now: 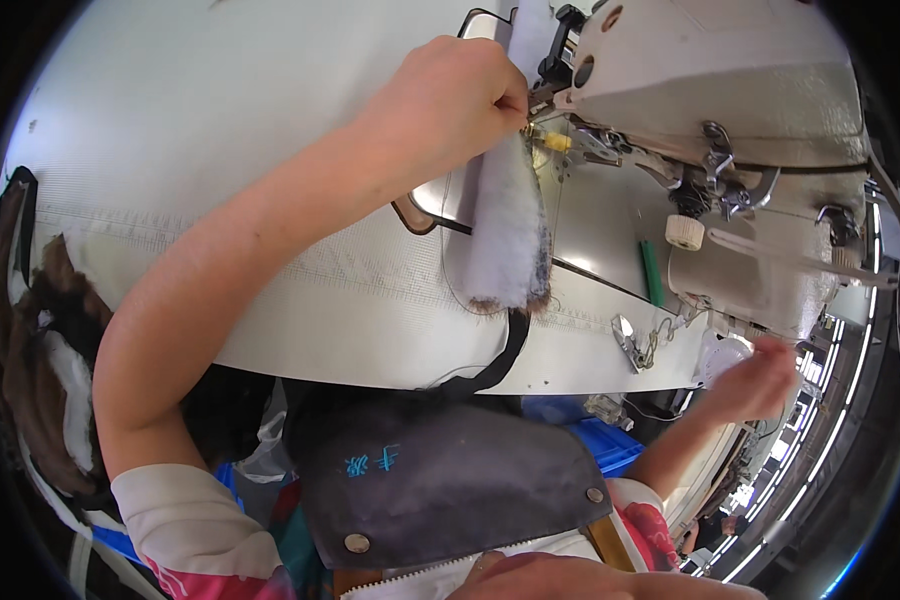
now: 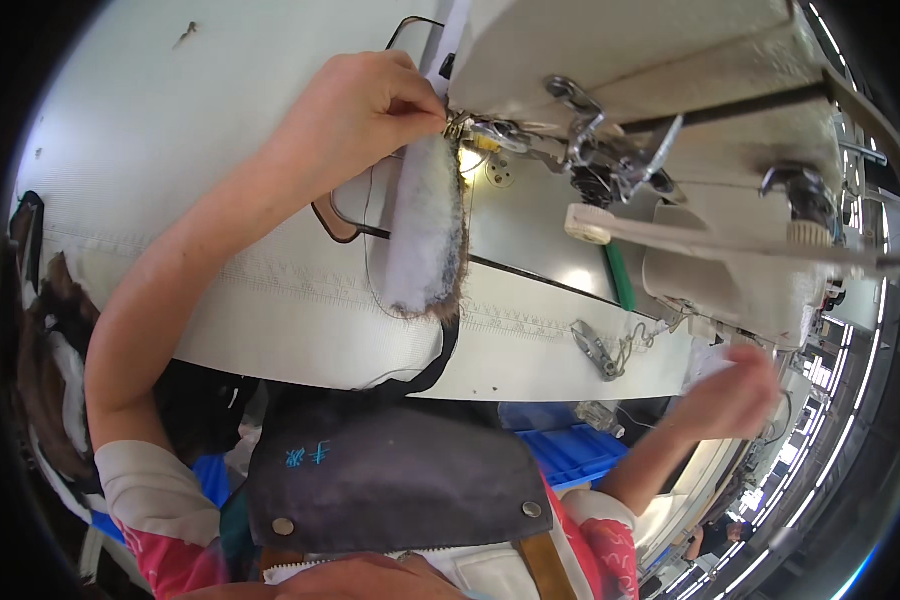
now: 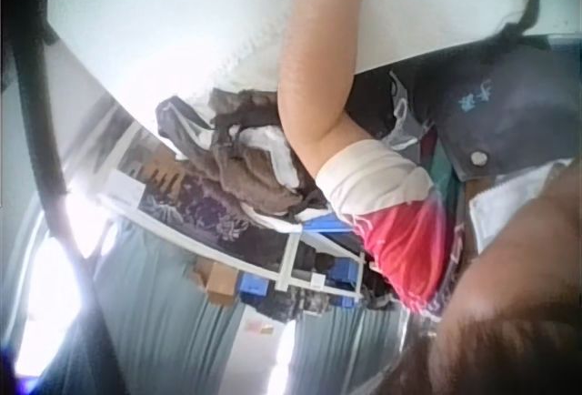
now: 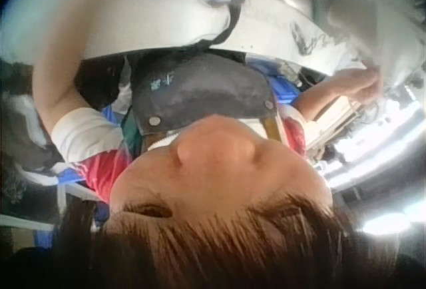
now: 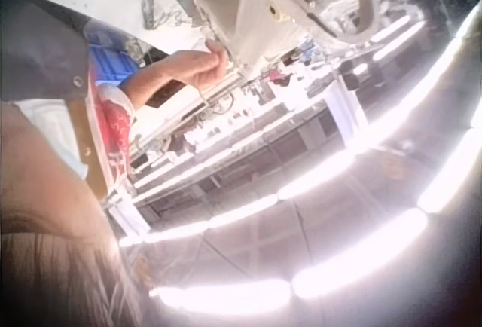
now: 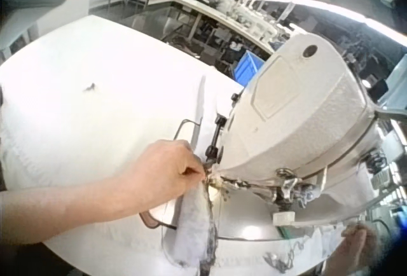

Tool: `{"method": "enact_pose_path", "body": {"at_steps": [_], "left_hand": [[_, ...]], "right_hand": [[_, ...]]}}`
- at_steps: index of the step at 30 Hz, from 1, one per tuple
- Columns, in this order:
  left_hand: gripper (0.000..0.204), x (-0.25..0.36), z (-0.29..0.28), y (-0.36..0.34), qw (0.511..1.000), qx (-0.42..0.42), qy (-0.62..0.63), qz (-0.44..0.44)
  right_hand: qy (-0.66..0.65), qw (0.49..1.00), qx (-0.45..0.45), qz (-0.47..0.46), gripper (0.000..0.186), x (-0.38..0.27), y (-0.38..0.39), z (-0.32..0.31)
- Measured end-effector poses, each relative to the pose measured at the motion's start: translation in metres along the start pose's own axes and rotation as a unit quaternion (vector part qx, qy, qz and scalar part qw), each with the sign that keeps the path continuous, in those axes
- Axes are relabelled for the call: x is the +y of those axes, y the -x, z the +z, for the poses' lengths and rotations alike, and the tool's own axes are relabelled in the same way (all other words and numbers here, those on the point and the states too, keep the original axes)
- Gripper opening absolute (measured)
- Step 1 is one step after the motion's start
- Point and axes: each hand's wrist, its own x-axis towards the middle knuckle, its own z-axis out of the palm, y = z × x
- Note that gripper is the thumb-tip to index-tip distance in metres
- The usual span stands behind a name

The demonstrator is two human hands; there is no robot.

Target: Sewing and trimming fur-lined leather trim pieces at an industrial sewing station.

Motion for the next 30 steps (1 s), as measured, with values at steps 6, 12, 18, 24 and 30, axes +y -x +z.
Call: {"method": "enact_pose_path", "body": {"at_steps": [6, 12, 18, 24, 30], "left_hand": [[0.011, -0.003, 0.003, -0.007, 0.998, -0.027, 0.025, -0.044], [0.009, 0.006, -0.001, -0.013, 0.998, -0.034, 0.018, -0.053], [0.006, 0.004, 0.002, -0.011, 0.998, -0.029, -0.012, -0.049], [0.004, 0.003, 0.004, -0.009, 0.999, -0.008, -0.046, -0.011], [0.004, 0.001, 0.006, -0.009, 0.999, 0.016, -0.043, 0.012]], "right_hand": [[-0.272, 0.858, -0.326, 0.289, 0.009, -0.078, 0.047, 0.097], [-0.302, 0.843, -0.304, 0.325, 0.014, -0.068, 0.035, 0.129], [-0.295, 0.862, -0.265, 0.315, 0.014, -0.071, 0.041, 0.134], [-0.299, 0.856, -0.271, 0.324, 0.016, -0.07, 0.043, 0.131], [-0.289, 0.862, -0.263, 0.322, 0.015, -0.07, 0.043, 0.133]]}}
